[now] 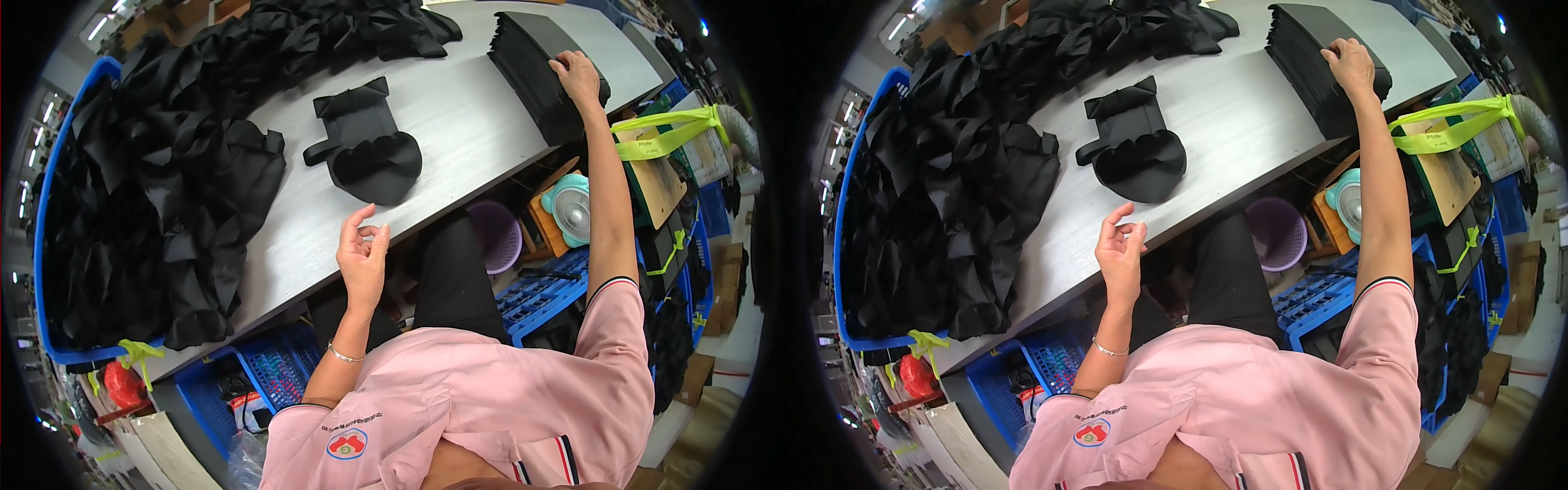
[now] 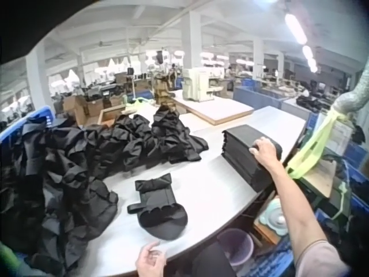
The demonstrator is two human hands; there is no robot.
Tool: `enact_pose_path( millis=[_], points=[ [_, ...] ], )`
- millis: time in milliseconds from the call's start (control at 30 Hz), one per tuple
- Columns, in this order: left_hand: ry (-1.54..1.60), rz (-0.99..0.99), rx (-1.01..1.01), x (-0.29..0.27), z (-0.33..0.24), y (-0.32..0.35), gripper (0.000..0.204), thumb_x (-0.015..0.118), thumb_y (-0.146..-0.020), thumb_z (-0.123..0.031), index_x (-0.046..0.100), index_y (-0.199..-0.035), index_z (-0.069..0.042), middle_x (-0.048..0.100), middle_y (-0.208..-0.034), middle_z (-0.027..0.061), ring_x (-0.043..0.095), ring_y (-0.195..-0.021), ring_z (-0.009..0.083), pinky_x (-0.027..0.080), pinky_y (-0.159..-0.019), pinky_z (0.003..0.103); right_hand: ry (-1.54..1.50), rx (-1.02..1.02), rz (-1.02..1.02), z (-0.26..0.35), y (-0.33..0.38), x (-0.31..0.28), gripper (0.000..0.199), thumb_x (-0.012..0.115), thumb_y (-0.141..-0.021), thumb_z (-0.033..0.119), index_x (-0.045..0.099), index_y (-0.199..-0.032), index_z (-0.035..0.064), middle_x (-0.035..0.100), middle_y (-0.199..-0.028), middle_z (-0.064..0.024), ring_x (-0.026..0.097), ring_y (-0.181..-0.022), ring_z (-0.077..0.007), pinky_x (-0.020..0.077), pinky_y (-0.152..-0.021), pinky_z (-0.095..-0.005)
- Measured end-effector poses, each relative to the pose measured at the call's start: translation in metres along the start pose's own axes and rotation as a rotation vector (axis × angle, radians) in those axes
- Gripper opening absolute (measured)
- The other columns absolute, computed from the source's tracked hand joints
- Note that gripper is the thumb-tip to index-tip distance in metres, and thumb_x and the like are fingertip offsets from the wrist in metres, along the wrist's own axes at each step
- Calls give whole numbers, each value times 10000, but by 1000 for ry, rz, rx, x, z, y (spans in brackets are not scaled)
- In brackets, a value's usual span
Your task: Inspecting and sorting black fabric components at a garment workstation.
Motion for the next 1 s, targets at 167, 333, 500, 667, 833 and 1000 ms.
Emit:
enact_pose_path(
  millis=[167,333,500,667,833,1000],
  points=[
    [108,54,-96,3,3,19,336,667,-928,-16,593,-1256,-5,630,-952,27,536,-766,17,431,-603,155,-246,229,393,-24,-25,-8,386,645,-876,459,765,-1043,132,714,-1016,-115,688,-913,-328,528,-864,-437],
    [176,230,-212,9,6,23,349,644,-977,-201,603,-1273,-20,667,-982,31,598,-865,61,484,-719,226,175,-95,10,26,14,-26,237,598,-953,258,649,-853,49,667,-885,-94,693,-860,-330,555,-731,-443],
    [352,394,-358,19,27,21,572,462,-1048,-459,522,-1382,2,568,-1352,122,574,-1168,188,477,-935,329,268,-344,-74,184,154,-105,56,597,-833,91,566,-787,84,554,-855,-64,582,-784,-211,470,-636,-339],
    [593,588,-749,66,67,32,927,371,-939,-748,304,-1532,-39,324,-1567,140,348,-1423,266,309,-1150,413,-493,-54,469,224,277,-121,236,608,-936,150,553,-1096,-15,636,-1122,-213,653,-919,-412,540,-778,-453],
    [797,651,-937,82,73,53,958,494,-809,-812,437,-1442,-95,534,-1377,66,480,-1319,237,398,-1109,417,-922,169,569,231,311,-177,223,520,-1005,127,525,-1165,-28,633,-1166,-241,631,-990,-448,520,-818,-454],
    [955,738,-709,80,56,34,894,618,-829,-673,440,-1439,-45,546,-1376,139,550,-1271,322,481,-1056,476,-1133,264,687,223,328,-208,113,538,-1002,88,541,-1058,-10,638,-1233,-192,662,-971,-337,514,-831,-357]
  ],
)
Point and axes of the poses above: each hand's wrist, its own y-axis away from the middle knuckle, its own x-axis out of the palm, z = x × y, the point moved 1 cm from there along -y, towards the middle knuckle
